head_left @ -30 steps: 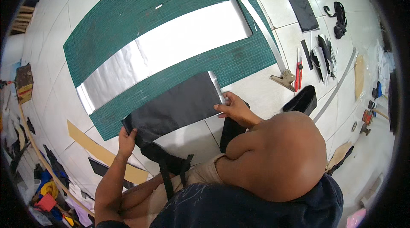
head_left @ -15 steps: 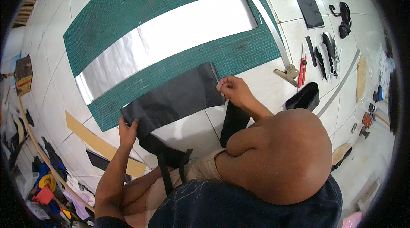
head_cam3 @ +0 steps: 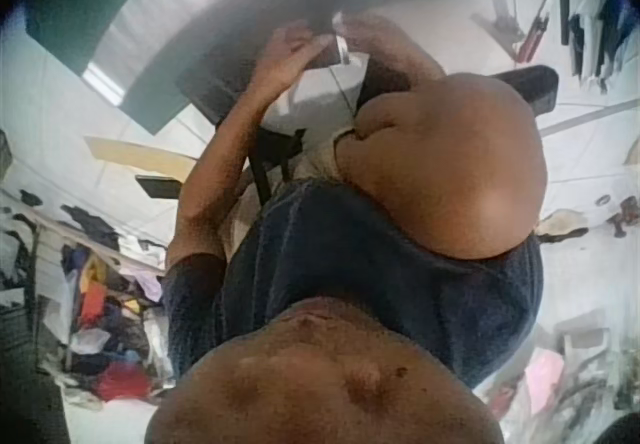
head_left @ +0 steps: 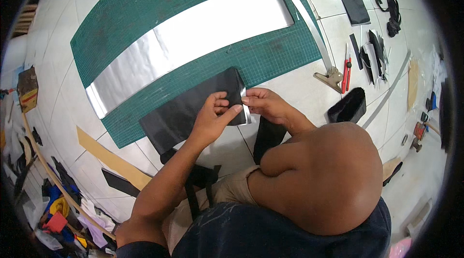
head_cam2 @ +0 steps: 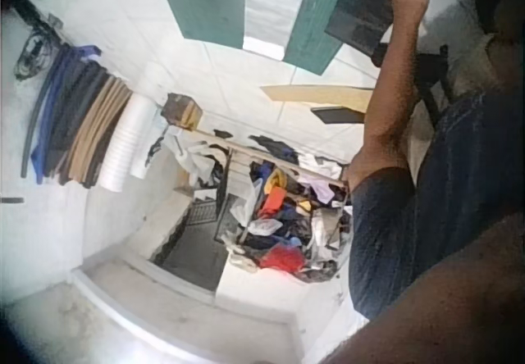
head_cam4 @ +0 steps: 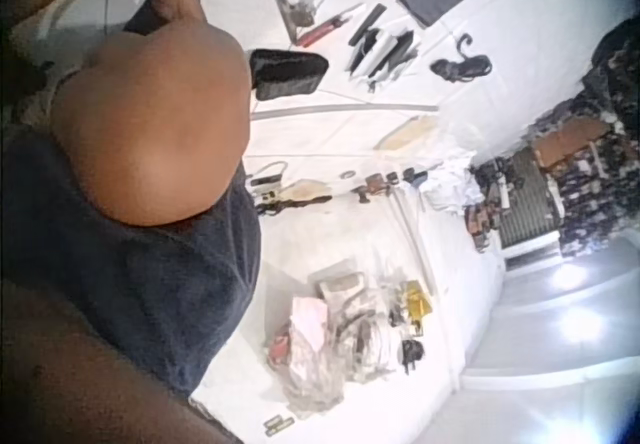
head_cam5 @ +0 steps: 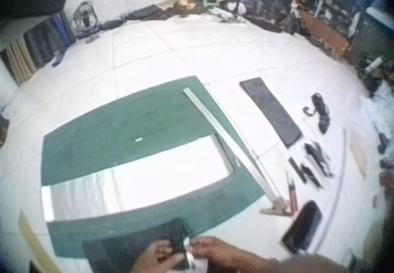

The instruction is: The person prepares fabric strips by aligning a silver reflective strip onto a black fabric base, using a metal ruler for alignment on a green cutting mat.

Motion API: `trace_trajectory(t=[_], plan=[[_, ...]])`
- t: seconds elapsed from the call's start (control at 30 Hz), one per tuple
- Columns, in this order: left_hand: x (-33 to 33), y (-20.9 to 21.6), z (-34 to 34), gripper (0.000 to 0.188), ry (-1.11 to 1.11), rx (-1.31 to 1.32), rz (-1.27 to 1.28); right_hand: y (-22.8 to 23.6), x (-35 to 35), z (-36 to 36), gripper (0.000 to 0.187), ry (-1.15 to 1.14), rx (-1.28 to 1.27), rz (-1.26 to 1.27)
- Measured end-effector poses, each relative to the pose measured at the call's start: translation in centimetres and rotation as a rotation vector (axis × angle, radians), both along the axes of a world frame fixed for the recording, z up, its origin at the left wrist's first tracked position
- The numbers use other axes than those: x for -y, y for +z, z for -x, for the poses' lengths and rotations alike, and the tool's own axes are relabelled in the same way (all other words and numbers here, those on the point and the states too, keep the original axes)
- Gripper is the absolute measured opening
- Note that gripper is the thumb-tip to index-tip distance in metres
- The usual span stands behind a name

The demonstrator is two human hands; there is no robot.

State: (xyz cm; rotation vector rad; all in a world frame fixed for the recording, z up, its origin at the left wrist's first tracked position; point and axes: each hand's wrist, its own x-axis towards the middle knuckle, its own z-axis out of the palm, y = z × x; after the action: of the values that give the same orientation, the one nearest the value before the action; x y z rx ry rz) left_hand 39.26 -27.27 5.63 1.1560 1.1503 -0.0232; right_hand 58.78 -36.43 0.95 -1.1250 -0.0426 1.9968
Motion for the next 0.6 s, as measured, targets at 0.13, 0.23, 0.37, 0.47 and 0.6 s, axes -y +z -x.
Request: trace_trajectory(t=[0.13,0.23,0.37,0.47,0.6], plan=[[-0.3,-0.2,-1.0,0.068,-0.047,0.019,0.026,-1.7,0.5,0.9,0.030,-0.026,-0.079,-0.034],[-0.5,-0.8,-0.7,0.057,-0.087,0.039,0.033,-1.7,0.0,1.7,0.029,-0.036,-0.105,-0.019],[-0.9,-1.0,-0.5,0.048,-0.030,0.074,0.063,-1.2,-0.5,2.0,0.026,-0.035,-0.001,0.008],[-0.9,-1.6,-0.1,0.042,0.002,0.113,0.094,-1.4,-0.5,1.7,0.026,-0.009,0.045,-0.028],[-1.2,-1.2,-0.2,0.044,0.007,0.161,0.104,-1.3,-0.5,2.0,0.026,-0.024,0.082,-0.018]])
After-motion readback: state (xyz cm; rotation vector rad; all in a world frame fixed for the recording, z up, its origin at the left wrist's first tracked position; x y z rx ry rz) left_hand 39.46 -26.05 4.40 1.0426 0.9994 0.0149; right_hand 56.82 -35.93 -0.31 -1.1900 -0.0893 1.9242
